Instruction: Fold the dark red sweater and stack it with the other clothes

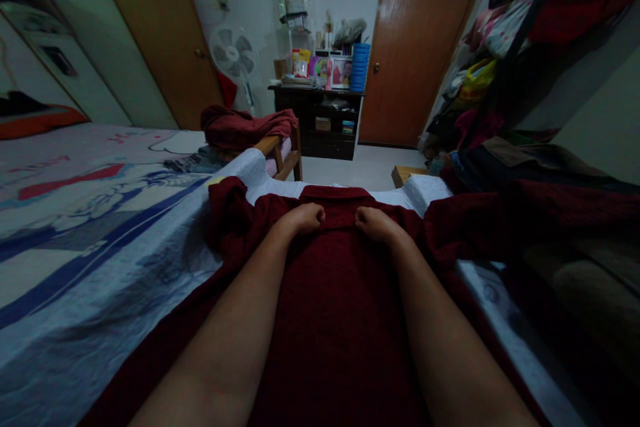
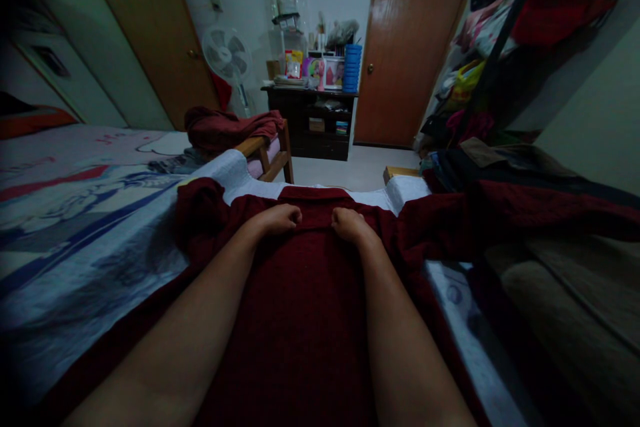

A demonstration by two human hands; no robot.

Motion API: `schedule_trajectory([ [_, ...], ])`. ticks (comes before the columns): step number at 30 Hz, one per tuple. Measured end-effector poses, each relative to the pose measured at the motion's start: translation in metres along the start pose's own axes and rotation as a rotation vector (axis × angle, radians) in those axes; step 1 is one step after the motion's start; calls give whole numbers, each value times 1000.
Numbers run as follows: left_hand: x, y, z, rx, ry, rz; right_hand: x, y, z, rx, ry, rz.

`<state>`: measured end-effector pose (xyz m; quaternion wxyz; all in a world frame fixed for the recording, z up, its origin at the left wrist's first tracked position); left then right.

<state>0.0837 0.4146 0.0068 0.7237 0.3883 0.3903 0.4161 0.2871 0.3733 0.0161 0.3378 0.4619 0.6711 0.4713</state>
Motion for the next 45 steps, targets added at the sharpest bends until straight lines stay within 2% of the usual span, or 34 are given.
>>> schedule_trajectory([
  [7,1,0,-1,-6,5,-11,2,-3,3,12,-13,22],
  [14,-1,1,1,19,0,27,4,-6,6,23,-17,40],
  [16,-1,2,2,33,1,89,5,-8,7,-13,-36,69],
  [19,-1,4,4,76,44,267,7,-11,9,-62,-80,175],
  [22,-3,3,5,155,116,431,10,-15,12,-31,-89,283],
  [24,-3,0,5,180,129,493,12,-18,15,-19,-94,351],
  [25,-2,-2,4,180,130,496,12,-19,17,-22,-100,377],
  [27,1,-8,0,168,138,424,12,-23,20,-25,-122,379],
  [30,5,-17,-6,162,177,241,10,-29,23,-1,-182,246],
  [33,7,-19,-8,174,191,170,8,-32,27,21,-228,140],
  [38,5,-16,-8,180,182,172,8,-30,35,1,-232,120],
  [41,5,-17,-8,186,182,248,7,-30,37,-13,-214,116],
  [45,7,-19,-13,193,308,351,6,-30,38,-23,-197,118],
])
Point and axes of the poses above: each hand's wrist, its own x-axis towards the middle knuckle, its own y-axis out of the back of the hand, z = x × y, the point moved 2 cm from there along x, towards the middle knuckle, and after that the axes turned 8 degrees about y, right-handed, at the moved point
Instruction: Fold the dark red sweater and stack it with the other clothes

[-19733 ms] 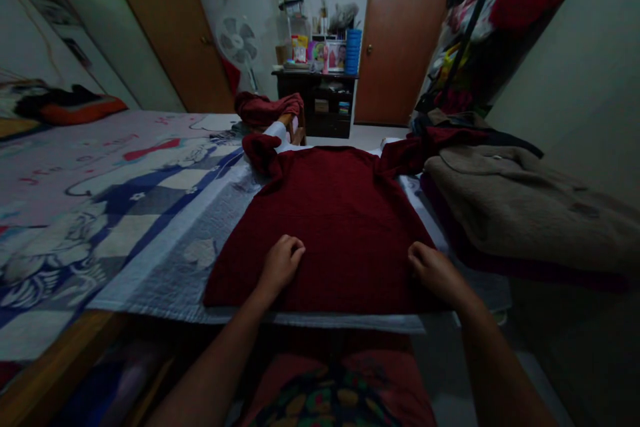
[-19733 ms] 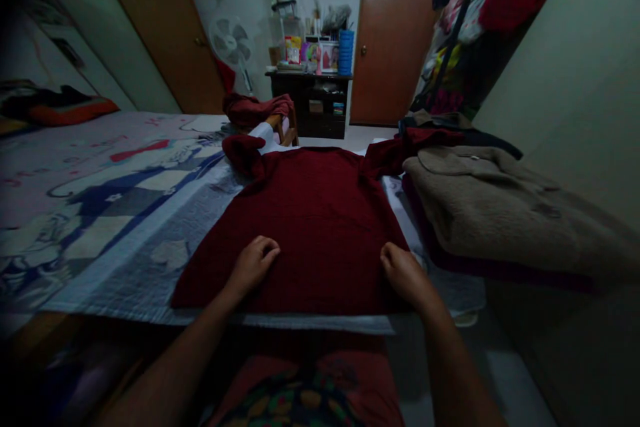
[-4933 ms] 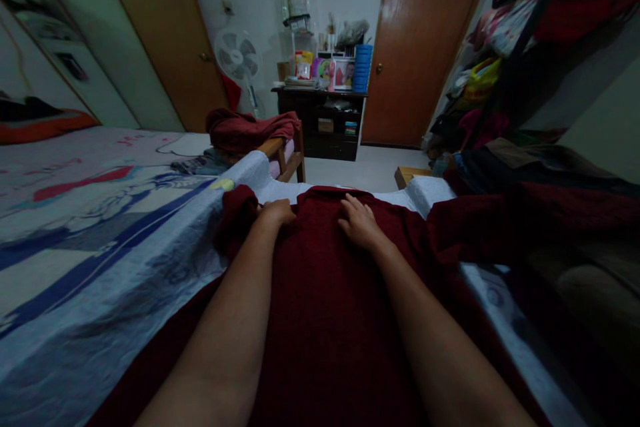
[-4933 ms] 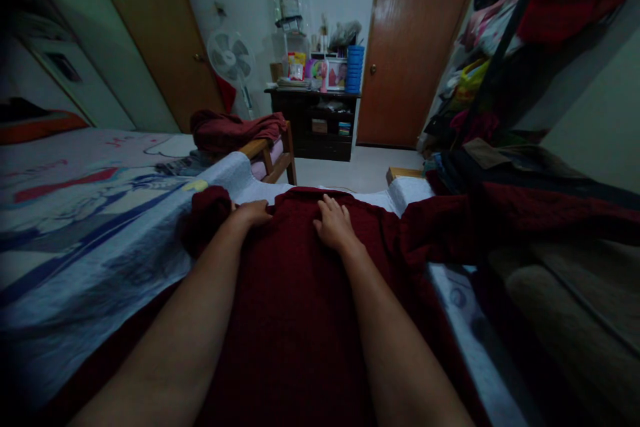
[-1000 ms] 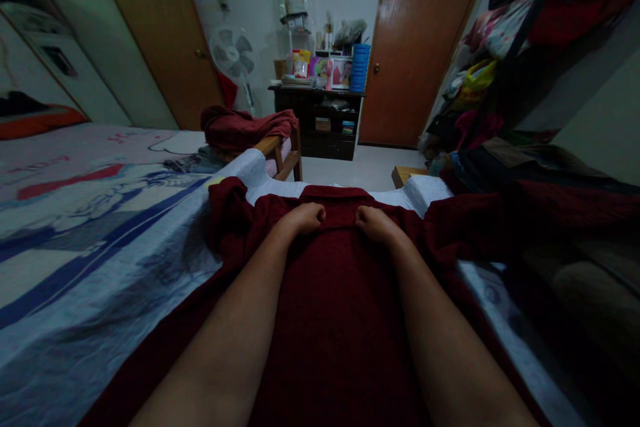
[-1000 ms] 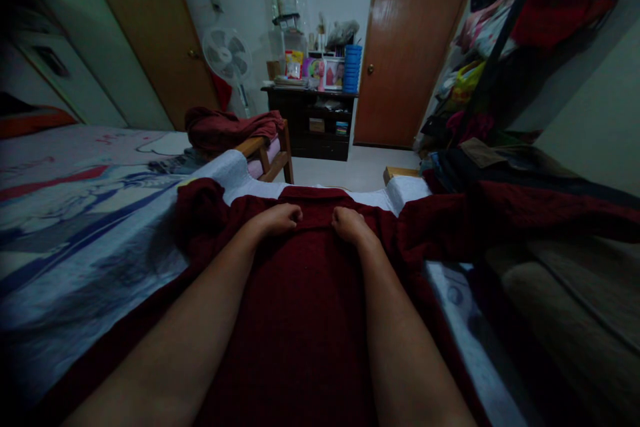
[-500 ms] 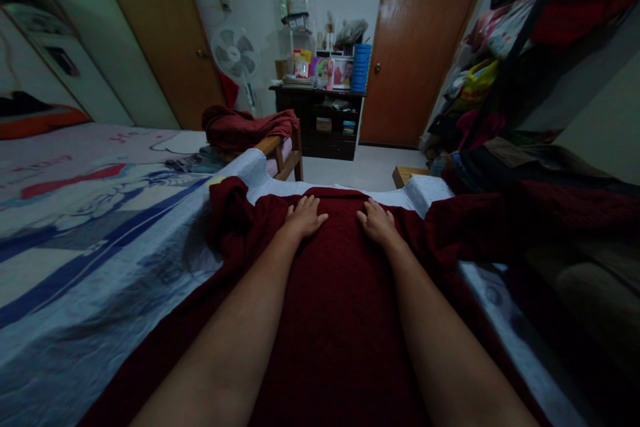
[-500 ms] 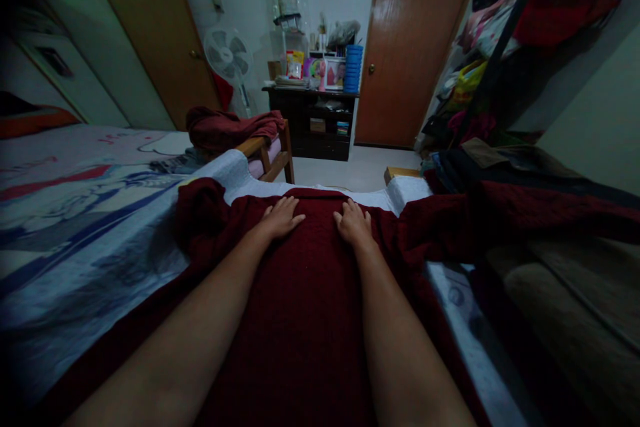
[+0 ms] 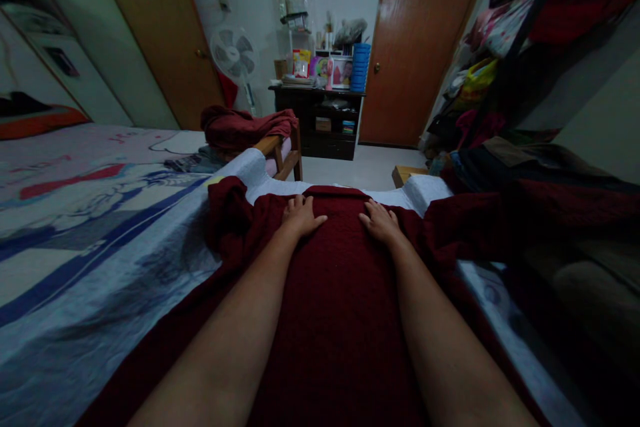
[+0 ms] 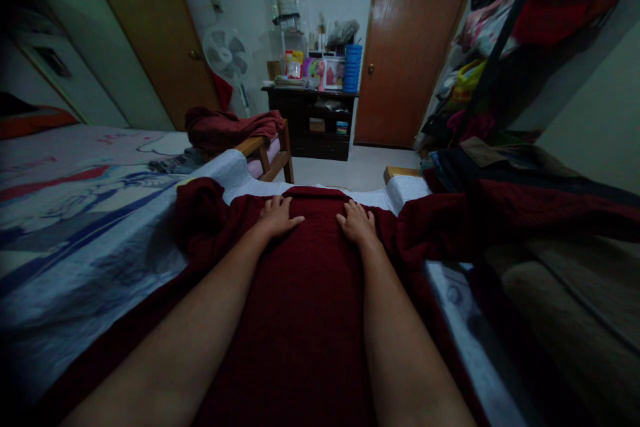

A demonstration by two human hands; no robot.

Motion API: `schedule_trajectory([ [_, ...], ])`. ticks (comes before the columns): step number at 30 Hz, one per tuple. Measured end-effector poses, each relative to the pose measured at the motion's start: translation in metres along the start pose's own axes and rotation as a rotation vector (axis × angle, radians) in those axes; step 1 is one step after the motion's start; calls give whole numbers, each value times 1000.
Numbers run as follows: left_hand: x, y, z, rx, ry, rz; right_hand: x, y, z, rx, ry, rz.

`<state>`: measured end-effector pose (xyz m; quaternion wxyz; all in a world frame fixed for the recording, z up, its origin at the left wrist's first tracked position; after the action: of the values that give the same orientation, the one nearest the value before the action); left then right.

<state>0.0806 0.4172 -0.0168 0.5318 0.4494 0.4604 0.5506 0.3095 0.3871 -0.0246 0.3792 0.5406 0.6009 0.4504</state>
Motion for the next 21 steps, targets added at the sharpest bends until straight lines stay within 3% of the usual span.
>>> schedule_trajectory([
  [7,-2,-4,-4,2,94,-97,3,-4,5,44,36,72],
  [13,-2,-5,-4,2,113,-116,12,2,26,179,100,250],
  [21,0,-9,-7,-6,167,-114,9,14,45,67,-95,315],
])
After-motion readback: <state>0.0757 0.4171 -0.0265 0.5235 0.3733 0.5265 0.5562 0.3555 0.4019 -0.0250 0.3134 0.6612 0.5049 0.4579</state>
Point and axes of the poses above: each hand's wrist, its own x-axis towards the middle knuckle, its own y-axis out of the back of the hand, z = x × y, the point moved 2 cm from there along x, towards the middle knuckle, and after that the axes turned 8 degrees about y, right-handed, at the moved point
